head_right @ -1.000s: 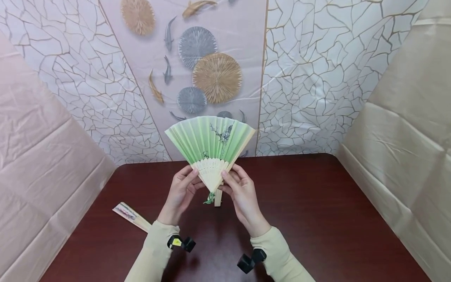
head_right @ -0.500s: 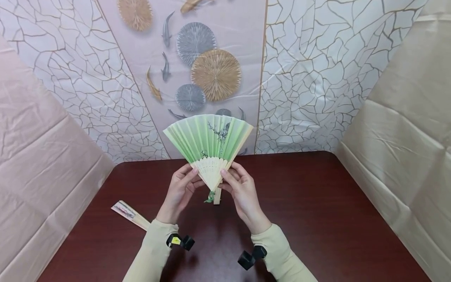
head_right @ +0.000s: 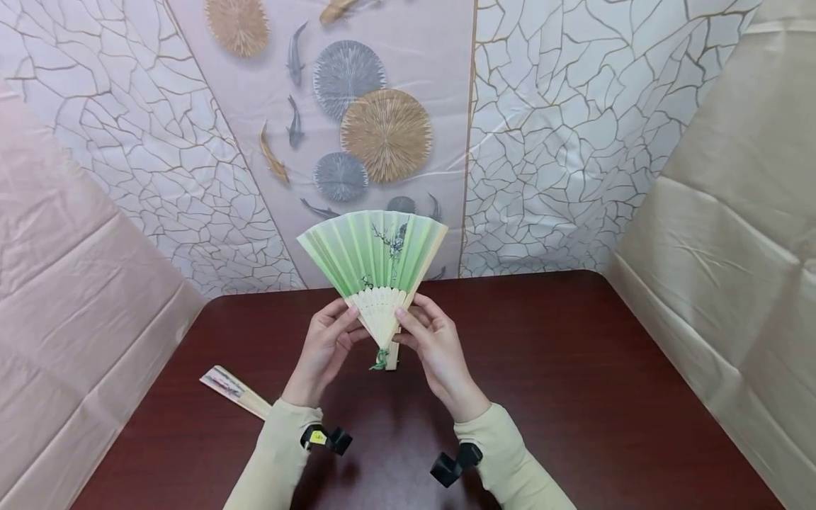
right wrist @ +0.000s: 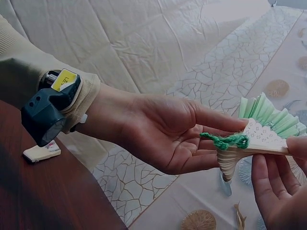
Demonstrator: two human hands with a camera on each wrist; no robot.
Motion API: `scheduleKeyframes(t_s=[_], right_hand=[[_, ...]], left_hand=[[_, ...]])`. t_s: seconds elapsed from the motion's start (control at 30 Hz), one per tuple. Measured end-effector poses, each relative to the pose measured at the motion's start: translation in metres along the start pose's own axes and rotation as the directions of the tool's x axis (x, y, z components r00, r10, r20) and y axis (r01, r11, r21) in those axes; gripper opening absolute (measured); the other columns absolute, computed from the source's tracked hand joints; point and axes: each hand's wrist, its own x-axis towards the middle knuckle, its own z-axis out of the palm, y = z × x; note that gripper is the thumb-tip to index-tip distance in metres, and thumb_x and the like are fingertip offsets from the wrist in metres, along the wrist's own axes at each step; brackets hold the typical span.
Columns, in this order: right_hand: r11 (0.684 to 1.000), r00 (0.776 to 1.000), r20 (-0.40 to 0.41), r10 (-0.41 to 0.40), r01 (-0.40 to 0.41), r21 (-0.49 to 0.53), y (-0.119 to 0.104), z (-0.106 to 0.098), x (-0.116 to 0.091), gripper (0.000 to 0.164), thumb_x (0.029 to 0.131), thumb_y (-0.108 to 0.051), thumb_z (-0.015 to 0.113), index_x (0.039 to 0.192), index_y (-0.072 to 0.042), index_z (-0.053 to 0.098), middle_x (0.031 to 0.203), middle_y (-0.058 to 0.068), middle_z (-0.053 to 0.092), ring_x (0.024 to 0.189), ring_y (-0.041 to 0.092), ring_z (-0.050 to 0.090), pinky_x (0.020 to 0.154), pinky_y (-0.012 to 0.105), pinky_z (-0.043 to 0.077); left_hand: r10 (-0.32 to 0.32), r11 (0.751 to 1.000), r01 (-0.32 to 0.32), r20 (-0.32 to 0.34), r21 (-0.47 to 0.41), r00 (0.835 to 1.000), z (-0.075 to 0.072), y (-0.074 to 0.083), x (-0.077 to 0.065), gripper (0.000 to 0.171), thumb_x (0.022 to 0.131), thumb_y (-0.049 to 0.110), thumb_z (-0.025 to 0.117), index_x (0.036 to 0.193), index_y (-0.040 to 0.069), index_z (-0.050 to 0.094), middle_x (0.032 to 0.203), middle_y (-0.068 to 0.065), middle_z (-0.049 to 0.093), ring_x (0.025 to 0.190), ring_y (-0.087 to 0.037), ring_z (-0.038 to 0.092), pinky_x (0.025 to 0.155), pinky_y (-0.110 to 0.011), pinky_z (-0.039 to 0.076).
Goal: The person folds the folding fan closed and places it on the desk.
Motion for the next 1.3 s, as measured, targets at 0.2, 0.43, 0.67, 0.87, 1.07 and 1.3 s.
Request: scheduleKeyframes(t_s=[0.2,0.43,0.67,0.87,1.07,1.3], right_hand=[[1.000,1.000,0.013,0.012,-0.012,-0.018,0.0009,-0.0007,0.0018,0.026,0.101,-0.001,0.057,0.127,-0.007,0.057,0.109,0.001,0.073,0.093,0.014,0.068,0.079,0.032,0.060],[0.999,0.999,0.017,0.031,-0.031,-0.015,0.0009,-0.0008,0.0014,0.029,0.101,-0.001,0.056,0.130,-0.004,0.055,0.107,0.001,0.074,0.090,0.014,0.069,0.079,0.031,0.059],[1.000,0.999,0.023,0.026,-0.026,0.000,0.0014,0.0006,0.0008,0.030,0.100,0.003,0.057,0.128,-0.007,0.057,0.103,0.002,0.074,0.085,0.014,0.069,0.076,0.030,0.059],[1.000,1.000,0.017,0.020,-0.020,0.012,0.0008,0.0011,0.0000,0.028,0.099,0.004,0.057,0.124,-0.009,0.060,0.102,0.002,0.074,0.087,0.014,0.069,0.076,0.030,0.059],[1.000,1.000,0.013,0.025,-0.025,0.003,0.0032,0.0011,0.0005,0.028,0.098,0.003,0.060,0.123,-0.008,0.065,0.104,0.002,0.073,0.088,0.014,0.069,0.075,0.029,0.059],[1.000,1.000,0.016,0.024,-0.024,-0.006,0.0046,0.0010,0.0001,0.028,0.097,0.003,0.061,0.124,-0.005,0.066,0.107,0.003,0.073,0.088,0.014,0.069,0.076,0.028,0.059]], left_hand=[[0.012,1.000,-0.012,0.010,0.005,1.000,-0.0011,0.0009,0.0007,0.026,0.102,0.000,0.054,0.111,0.013,0.075,0.105,-0.006,0.074,0.091,-0.016,0.072,0.083,-0.037,0.061],[0.018,1.000,-0.018,0.019,0.006,1.000,-0.0029,0.0000,0.0009,0.030,0.101,-0.003,0.052,0.108,0.014,0.076,0.102,-0.005,0.073,0.089,-0.015,0.071,0.081,-0.037,0.061],[0.037,0.999,-0.036,0.059,-0.011,0.998,-0.0037,-0.0016,-0.0011,0.027,0.100,-0.002,0.056,0.108,0.014,0.077,0.101,-0.004,0.073,0.091,-0.014,0.070,0.080,-0.035,0.061],[0.038,0.999,-0.038,0.086,-0.001,0.996,-0.0032,-0.0001,-0.0003,0.028,0.100,-0.002,0.056,0.108,0.014,0.077,0.102,-0.004,0.073,0.093,-0.015,0.070,0.081,-0.036,0.061],[0.017,1.000,-0.017,0.074,0.004,0.997,-0.0039,0.0012,-0.0011,0.030,0.099,-0.003,0.055,0.107,0.015,0.077,0.101,-0.003,0.073,0.091,-0.014,0.070,0.078,-0.034,0.061],[0.007,1.000,-0.006,0.069,-0.011,0.998,-0.0026,0.0002,-0.0018,0.028,0.099,-0.002,0.056,0.107,0.015,0.077,0.101,-0.003,0.073,0.091,-0.013,0.069,0.077,-0.031,0.061]])
